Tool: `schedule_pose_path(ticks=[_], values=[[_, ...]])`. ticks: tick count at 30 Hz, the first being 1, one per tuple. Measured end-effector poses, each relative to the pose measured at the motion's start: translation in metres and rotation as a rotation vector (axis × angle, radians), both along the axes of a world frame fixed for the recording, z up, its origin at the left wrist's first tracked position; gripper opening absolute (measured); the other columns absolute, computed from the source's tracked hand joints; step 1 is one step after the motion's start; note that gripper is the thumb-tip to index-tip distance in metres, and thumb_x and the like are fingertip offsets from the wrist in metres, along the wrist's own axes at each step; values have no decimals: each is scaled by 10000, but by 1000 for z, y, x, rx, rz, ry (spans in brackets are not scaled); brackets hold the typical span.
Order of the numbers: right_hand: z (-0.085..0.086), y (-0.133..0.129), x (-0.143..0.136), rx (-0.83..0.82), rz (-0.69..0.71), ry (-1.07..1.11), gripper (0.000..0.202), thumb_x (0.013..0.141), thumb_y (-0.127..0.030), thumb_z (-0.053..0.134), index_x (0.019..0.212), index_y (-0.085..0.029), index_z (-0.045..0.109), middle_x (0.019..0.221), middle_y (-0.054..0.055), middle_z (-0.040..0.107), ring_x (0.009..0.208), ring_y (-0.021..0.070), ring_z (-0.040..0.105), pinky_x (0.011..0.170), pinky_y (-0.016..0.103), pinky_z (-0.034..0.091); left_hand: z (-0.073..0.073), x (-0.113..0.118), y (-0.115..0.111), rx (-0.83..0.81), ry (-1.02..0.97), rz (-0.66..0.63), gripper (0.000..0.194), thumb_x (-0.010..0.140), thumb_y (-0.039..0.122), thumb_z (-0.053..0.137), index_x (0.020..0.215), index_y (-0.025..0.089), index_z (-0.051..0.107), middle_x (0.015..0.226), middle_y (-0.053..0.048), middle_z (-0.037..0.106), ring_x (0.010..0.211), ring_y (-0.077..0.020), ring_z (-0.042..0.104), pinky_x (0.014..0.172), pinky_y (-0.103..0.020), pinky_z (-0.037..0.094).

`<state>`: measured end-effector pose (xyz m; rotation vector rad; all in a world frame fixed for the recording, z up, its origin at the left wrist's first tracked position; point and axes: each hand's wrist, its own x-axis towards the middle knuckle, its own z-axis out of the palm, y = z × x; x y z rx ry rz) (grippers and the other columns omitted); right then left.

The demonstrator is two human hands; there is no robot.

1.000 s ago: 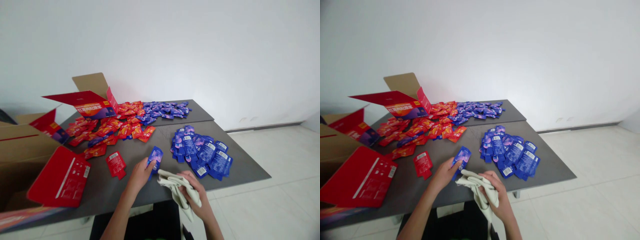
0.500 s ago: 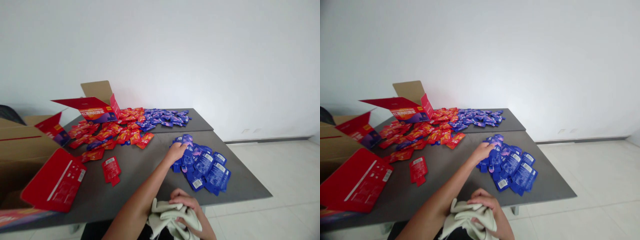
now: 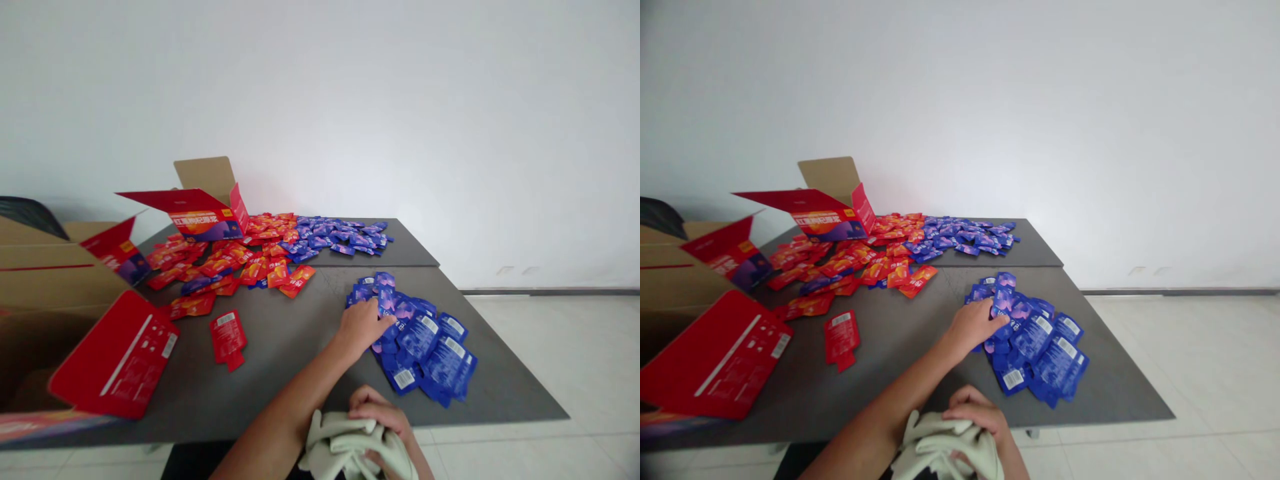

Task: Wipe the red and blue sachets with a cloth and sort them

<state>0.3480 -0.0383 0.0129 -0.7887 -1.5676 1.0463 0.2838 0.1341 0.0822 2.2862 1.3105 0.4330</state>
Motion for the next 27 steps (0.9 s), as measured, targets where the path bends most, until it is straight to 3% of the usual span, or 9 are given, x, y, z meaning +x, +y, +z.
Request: schedule_pose_path(ticks=[8,11,14,17,20,22,24,27], values=[[-7,-1,4,9,-46,-16,344,913,-510,713,1186,-305,754,1004,71,663,830,230,671,722,324,545,-5,-15,-3,37,-7,-8,506,946,510,651,1303,156,598,1178,-180,756,1096,-348,733,916,-425,568],[-5,-1,5,9,-84,-57,331,918,-494,716,1194,-313,752,1014,71,673,857,237,680,734,321,553,-4,-21,-5,56,-60,-32,441,992,472,601,1313,168,615,1228,-161,743,1155,-322,709,962,-406,549],[-2,0,5,18,-104,-87,318,922,-505,712,1174,-316,764,1002,72,687,867,242,694,730,314,565,6,-38,-10,79,-133,-51,313,1044,421,530,1212,209,689,1205,-111,752,1170,-264,693,998,-345,518],[0,3,7,66,-102,-98,311,921,-518,712,1158,-326,773,971,68,706,820,235,712,695,302,580,21,-78,-18,115,-206,-20,352,1090,420,430,1075,227,724,1121,-73,753,1106,-214,691,972,-292,500],[0,7,10,106,-93,-121,320,924,-528,708,1175,-341,775,945,69,727,788,234,729,677,302,591,26,-138,-27,210,-309,178,381,1102,423,387,1029,208,693,1037,-69,719,1012,-199,671,932,-296,494],[0,9,13,125,-91,-145,318,919,-523,717,1170,-341,785,945,78,740,791,244,744,678,312,599,20,-182,-31,293,-330,392,311,1078,419,451,1033,213,680,1057,-70,700,1040,-214,646,956,-324,482],[-1,11,16,132,-97,-176,318,889,-520,750,1127,-317,808,945,93,749,791,261,756,671,327,607,9,-218,-30,288,-194,568,236,1038,387,527,1145,230,668,1146,-79,681,1108,-238,618,1017,-371,459],[-3,15,20,139,-95,-213,326,826,-516,807,1041,-273,836,903,107,753,738,275,761,625,331,612,-9,-248,-20,208,-38,678,363,995,352,574,1337,234,604,1316,-114,631,1238,-292,561,1091,-448,416]])
